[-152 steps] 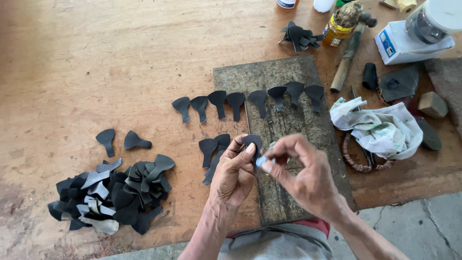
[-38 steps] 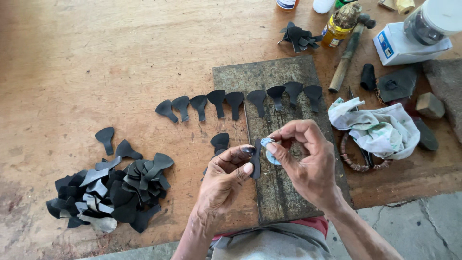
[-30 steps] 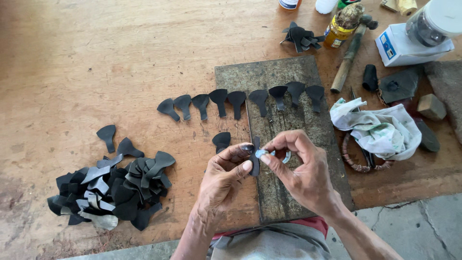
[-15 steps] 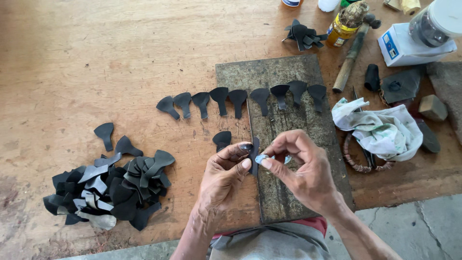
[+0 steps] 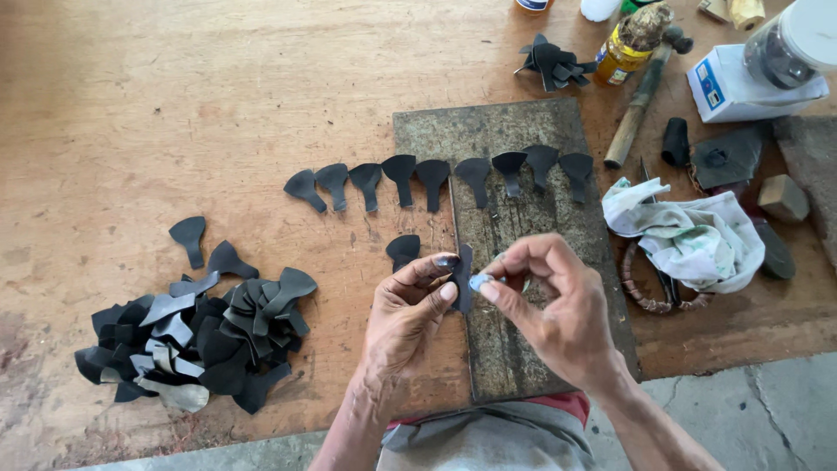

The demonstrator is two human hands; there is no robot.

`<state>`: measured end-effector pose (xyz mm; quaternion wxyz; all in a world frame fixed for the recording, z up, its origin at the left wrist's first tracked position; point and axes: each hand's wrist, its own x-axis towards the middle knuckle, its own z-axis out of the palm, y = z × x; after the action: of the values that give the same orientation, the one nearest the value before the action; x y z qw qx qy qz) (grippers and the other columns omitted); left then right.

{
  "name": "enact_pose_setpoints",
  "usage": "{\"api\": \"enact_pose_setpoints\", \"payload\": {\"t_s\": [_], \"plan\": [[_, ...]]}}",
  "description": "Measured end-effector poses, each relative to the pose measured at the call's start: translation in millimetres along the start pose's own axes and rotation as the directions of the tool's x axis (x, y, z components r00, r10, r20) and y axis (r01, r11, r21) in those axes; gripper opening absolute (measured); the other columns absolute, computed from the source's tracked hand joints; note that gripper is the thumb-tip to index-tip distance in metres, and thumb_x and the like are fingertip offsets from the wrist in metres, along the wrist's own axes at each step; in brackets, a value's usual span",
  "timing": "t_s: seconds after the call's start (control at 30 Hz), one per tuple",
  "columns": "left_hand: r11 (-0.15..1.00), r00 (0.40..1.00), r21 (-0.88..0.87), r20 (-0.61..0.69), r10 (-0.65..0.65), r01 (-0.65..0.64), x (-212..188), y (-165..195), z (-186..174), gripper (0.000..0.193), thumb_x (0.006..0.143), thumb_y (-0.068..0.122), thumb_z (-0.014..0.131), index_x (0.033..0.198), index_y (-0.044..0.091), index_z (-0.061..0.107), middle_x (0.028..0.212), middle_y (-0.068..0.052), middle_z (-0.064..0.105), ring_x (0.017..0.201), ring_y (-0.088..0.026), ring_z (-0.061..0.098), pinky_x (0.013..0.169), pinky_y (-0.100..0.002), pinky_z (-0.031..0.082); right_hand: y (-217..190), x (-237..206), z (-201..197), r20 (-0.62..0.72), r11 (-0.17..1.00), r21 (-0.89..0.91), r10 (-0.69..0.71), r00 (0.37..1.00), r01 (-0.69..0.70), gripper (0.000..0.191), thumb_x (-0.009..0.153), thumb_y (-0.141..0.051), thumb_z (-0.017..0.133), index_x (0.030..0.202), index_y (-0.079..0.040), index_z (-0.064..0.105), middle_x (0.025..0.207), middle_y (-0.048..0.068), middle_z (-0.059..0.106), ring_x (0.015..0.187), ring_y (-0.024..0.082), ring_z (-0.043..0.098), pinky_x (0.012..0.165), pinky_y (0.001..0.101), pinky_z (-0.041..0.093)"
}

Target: The person picks black shoe upper components one at a time from a pile, presses each piece against a small blue stamp pad on the workbench, and places the marked piece into rows on the bench. The person repeats this handling cycle continuously across the episode.

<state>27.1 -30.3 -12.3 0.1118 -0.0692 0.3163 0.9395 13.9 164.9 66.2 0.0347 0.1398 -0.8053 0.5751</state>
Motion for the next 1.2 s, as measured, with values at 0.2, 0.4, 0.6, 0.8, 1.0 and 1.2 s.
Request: {"api": "enact_pose_setpoints", "payload": {"t_s": [0.2,0.4,0.6,0.8,1.0,1.2], "plan": [[0.999,0.999,-0.023,-0.005,0.034,-0.034,2,3,9,0.030,0.091,-0.008,0.073,0.121,-0.004,0.070,0.109,-0.015,0.075,0.096,-0.018,0.071,0.084,-0.030,0.060,-4,-2,4,0.075,1.000,-0.013,0.002,0.997,-0.001,0.025,0.089,-0.018,0.078,0.106,-0.008,0.061,0.094,0.007,0.077,0.086,0.013,0.075,0.080,0.0274,0.066],[0.999,0.999,-0.054,-0.034,0.009,-0.011,2,1,9,0.031,0.091,-0.009,0.071,0.121,-0.004,0.069,0.109,-0.015,0.075,0.098,-0.017,0.072,0.087,-0.029,0.060,1,-5,-1,0.044,0.998,-0.008,-0.057,0.997,0.057,0.024,0.092,-0.021,0.076,0.105,-0.009,0.060,0.102,0.008,0.075,0.091,0.013,0.075,0.080,0.0284,0.068],[1.000,1.000,-0.019,-0.028,0.014,-0.015,3,0,10,0.030,0.090,-0.009,0.071,0.120,-0.003,0.069,0.108,-0.014,0.075,0.096,-0.017,0.072,0.085,-0.029,0.061,8,0,3,0.052,0.996,-0.084,-0.003,0.999,0.007,0.024,0.090,-0.021,0.077,0.103,-0.009,0.062,0.092,0.009,0.076,0.084,0.016,0.073,0.075,0.0302,0.064],[0.998,0.995,-0.067,-0.101,0.001,-0.008,5,4,13,0.039,0.088,-0.008,0.073,0.126,-0.001,0.062,0.109,-0.010,0.073,0.096,-0.015,0.070,0.084,-0.028,0.058,2,-12,9,0.050,0.999,0.025,-0.021,0.999,0.020,0.025,0.091,-0.017,0.078,0.104,-0.008,0.059,0.098,0.008,0.077,0.089,0.014,0.077,0.077,0.0276,0.066],[0.987,0.988,0.044,-0.029,-0.153,0.155,3,14,18,0.060,0.086,-0.003,0.076,0.140,0.000,0.052,0.102,-0.012,0.071,0.089,-0.015,0.068,0.077,-0.028,0.056,7,-4,1,-0.049,0.997,0.056,-0.040,0.998,0.043,0.028,0.092,-0.017,0.077,0.107,-0.005,0.057,0.102,0.010,0.075,0.089,0.014,0.074,0.079,0.0273,0.065],[0.980,0.982,-0.075,-0.013,-0.186,0.184,3,12,14,0.057,0.089,-0.003,0.075,0.141,-0.002,0.051,0.105,-0.010,0.070,0.091,-0.015,0.066,0.076,-0.025,0.053,5,-11,6,0.017,0.995,0.045,-0.090,0.996,0.089,0.022,0.095,-0.019,0.074,0.105,-0.008,0.058,0.098,0.009,0.075,0.089,0.013,0.075,0.082,0.0274,0.068]]}}
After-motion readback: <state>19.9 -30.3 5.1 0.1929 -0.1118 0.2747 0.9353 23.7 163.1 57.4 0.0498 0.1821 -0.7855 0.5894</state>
